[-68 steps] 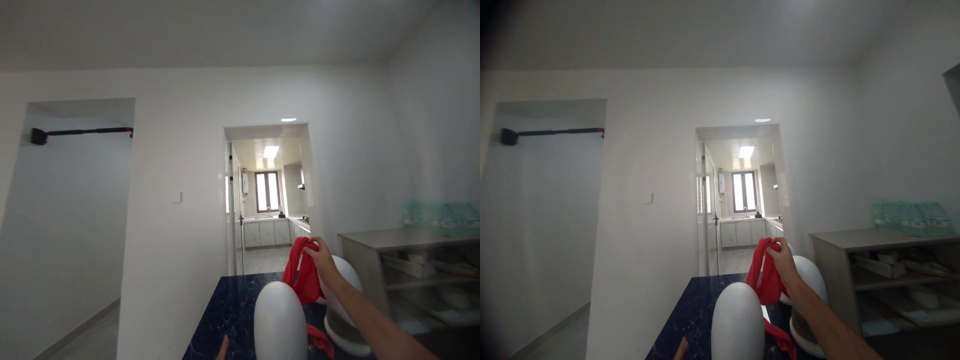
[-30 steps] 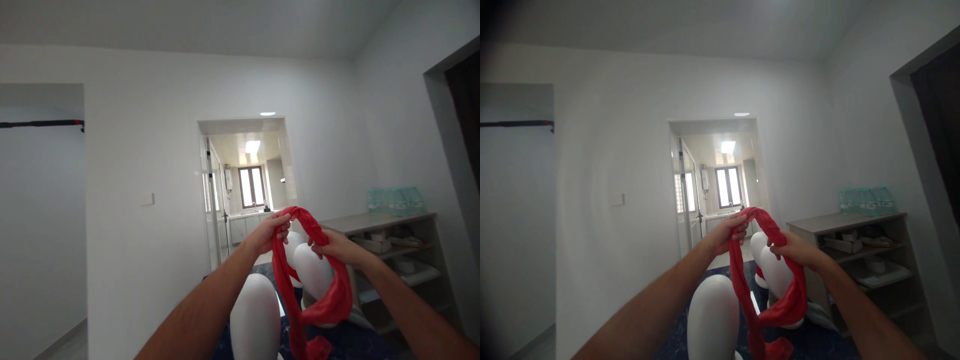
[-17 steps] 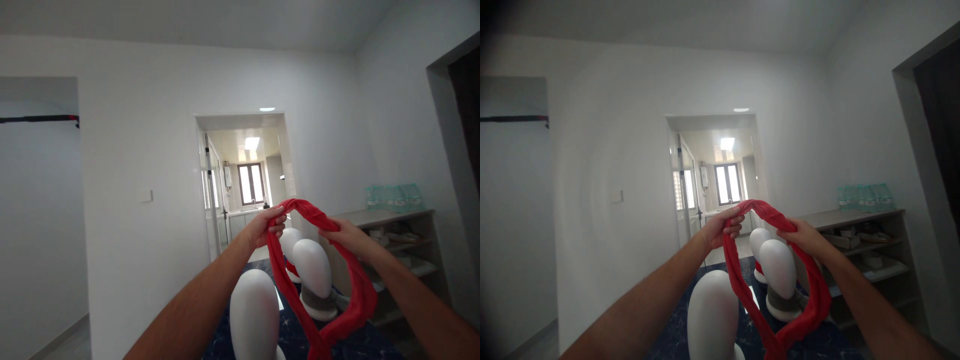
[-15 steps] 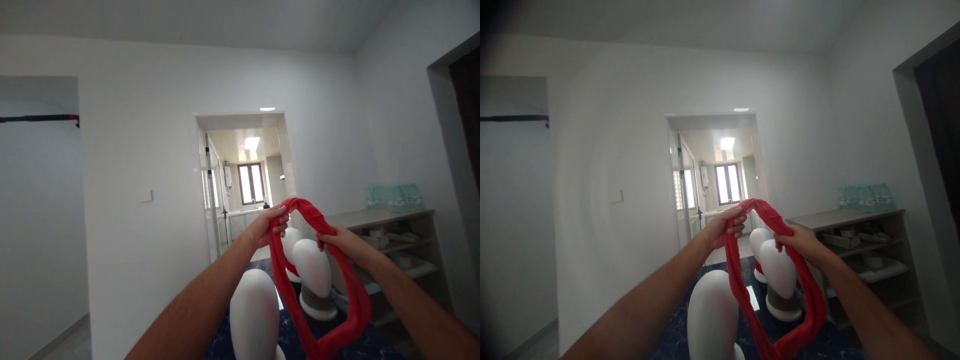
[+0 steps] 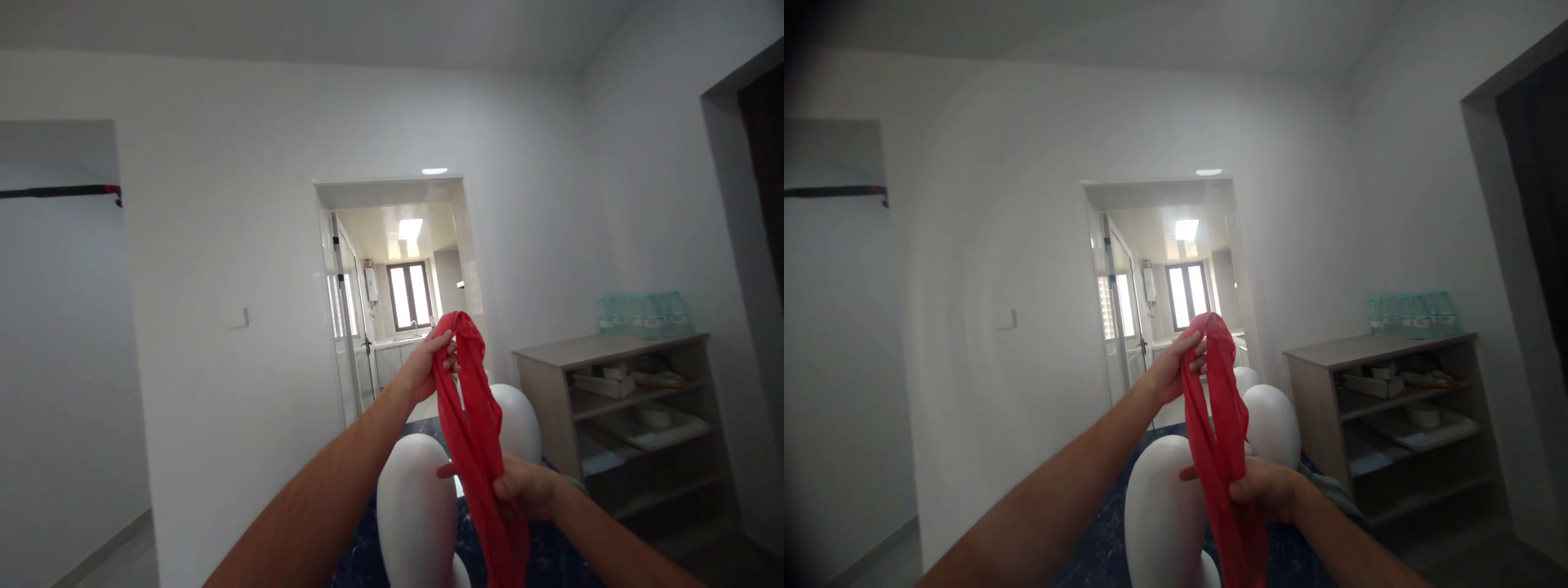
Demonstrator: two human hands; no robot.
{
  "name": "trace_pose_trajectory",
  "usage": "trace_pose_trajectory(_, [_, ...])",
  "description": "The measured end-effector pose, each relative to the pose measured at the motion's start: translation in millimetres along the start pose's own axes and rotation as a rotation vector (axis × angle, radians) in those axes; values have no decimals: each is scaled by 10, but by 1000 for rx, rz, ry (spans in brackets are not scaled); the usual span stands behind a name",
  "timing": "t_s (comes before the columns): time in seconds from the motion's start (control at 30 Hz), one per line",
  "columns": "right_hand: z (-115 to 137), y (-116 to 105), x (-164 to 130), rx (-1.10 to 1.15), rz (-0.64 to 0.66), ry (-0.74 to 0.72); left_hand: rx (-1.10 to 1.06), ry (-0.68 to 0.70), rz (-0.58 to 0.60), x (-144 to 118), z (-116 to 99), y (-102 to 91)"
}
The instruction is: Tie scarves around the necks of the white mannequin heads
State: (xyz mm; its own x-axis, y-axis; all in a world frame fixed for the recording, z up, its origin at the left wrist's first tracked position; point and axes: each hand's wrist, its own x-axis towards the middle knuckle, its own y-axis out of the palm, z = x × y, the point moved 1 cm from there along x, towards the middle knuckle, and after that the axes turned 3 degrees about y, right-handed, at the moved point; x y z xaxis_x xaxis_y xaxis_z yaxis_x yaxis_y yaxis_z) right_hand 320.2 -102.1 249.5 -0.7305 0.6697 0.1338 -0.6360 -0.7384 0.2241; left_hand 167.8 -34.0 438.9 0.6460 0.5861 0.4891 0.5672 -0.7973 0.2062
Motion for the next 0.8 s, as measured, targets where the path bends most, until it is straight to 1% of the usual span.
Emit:
trace_pose_trajectory(0.07, [-21, 13, 40, -83, -12, -5, -39, -13, -34, 0, 7, -58])
trace_pose_trajectory(0.13, [-25, 10, 63, -142, -13, -12, -76, 2, -61, 2, 1, -134])
trace_pose_trajectory(0.2, [-12, -40, 49, -137, -23, -19, -97, 37, -97, 4, -30, -254])
trace_pose_trajectory(0.23, [1, -91, 27, -120, -50, -31, -101, 56, -119, 3, -55, -336])
trace_pose_trajectory(0.3, [27, -247, -27, -71, -130, -77, -105, 91, -175, -8, -113, -544])
trace_pose_trajectory(0.37, [38, -452, -62, 2, -209, -136, -108, 123, -252, -40, -162, -797])
trace_pose_trajectory(0.47, [-22, -776, -12, 75, -323, -176, -105, 140, -390, -156, -158, -1199])
trace_pose_trajectory(0.57, [-195, -1015, 166, 59, -404, -114, -86, 103, -516, -368, -21, -1565])
trace_pose_trajectory(0.63, [-368, -1100, 319, 42, -433, -54, -76, 74, -590, -556, 138, -1773])
trace_pose_trajectory(0.73, [-699, -1112, 532, 25, -486, 21, -79, 30, -697, -898, 446, -2027])
trace_pose_trajectory(0.8, [-951, -1036, 642, 11, -489, 61, -97, 3, -771, -1173, 673, -2157])
